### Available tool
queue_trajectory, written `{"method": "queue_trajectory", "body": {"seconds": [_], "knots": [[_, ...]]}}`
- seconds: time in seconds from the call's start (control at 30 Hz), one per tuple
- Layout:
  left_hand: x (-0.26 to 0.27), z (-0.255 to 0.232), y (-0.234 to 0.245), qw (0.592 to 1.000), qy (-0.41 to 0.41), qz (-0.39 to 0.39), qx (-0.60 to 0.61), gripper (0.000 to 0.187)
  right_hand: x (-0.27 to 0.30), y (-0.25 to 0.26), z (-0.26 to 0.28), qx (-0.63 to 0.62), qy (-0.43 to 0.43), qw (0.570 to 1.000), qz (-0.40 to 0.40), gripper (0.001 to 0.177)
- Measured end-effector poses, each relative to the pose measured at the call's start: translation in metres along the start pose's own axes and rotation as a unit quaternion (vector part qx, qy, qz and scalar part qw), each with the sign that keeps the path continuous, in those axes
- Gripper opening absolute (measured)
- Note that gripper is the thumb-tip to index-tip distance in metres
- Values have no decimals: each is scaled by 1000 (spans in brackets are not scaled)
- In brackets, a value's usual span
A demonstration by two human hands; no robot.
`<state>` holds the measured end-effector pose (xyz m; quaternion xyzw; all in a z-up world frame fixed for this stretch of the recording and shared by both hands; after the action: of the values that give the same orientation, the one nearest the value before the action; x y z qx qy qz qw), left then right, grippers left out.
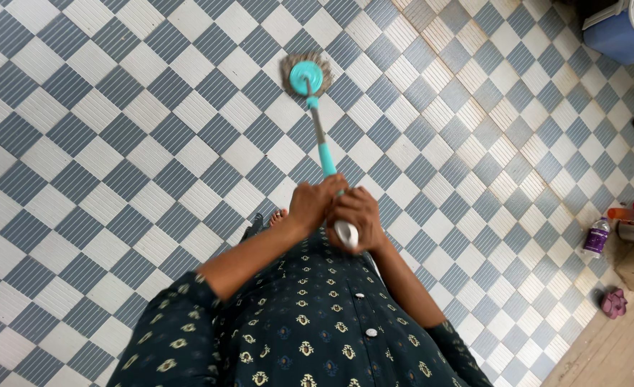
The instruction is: The person mops a checkered tiled floor using a turquoise spin mop. They move the mop back and forth across the surface, navigating around a pink bucket and various items placed along the walls.
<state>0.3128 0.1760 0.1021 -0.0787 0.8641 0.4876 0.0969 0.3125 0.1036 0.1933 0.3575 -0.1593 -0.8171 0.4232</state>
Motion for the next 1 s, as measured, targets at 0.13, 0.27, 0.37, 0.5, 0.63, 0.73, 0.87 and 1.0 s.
{"method": "queue_trajectory", "body": {"seconds": [0.13, 0.27, 0.37, 0.5, 0.63, 0.73, 0.87, 1.0], "knots": [[20, -19, 31, 999, 5, 38, 35, 29, -20, 12, 50, -79, 76, 992, -70, 12], [12, 1, 31, 998, 17, 49, 43, 21, -27, 5, 38, -87, 102, 987, -92, 10], [-8, 24, 5, 998, 22, 49, 23, 19, -25, -5, -5, -44, 106, 988, -101, 8], [-35, 73, -34, 999, 50, 4, 8, 6, -25, -30, -74, 12, 1, 999, -32, 7], [-41, 120, -67, 996, 89, -9, -19, 7, -21, -53, -100, 28, -86, 996, 7, 18], [-32, 121, -69, 996, 85, -19, -16, 7, -14, -60, -97, 25, -107, 994, 14, 19], [6, 71, -22, 997, 50, -51, 16, 12, -2, -54, -50, 28, -34, 998, 36, 19], [39, 22, 21, 998, 45, 27, -16, 20, -8, -33, 26, -60, 96, 994, 7, 14]]}}
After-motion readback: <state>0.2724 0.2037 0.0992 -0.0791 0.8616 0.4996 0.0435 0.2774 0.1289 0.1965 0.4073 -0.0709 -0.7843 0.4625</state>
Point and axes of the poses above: each hand's wrist, its own x-axis away from the middle knuckle, its own y-axis out of the back of the hand, z = x × y, the point moved 10 cm from there along -x, towards the middle knuckle, and after that the axes turned 11 degrees about -x, right-handed, at the moved point
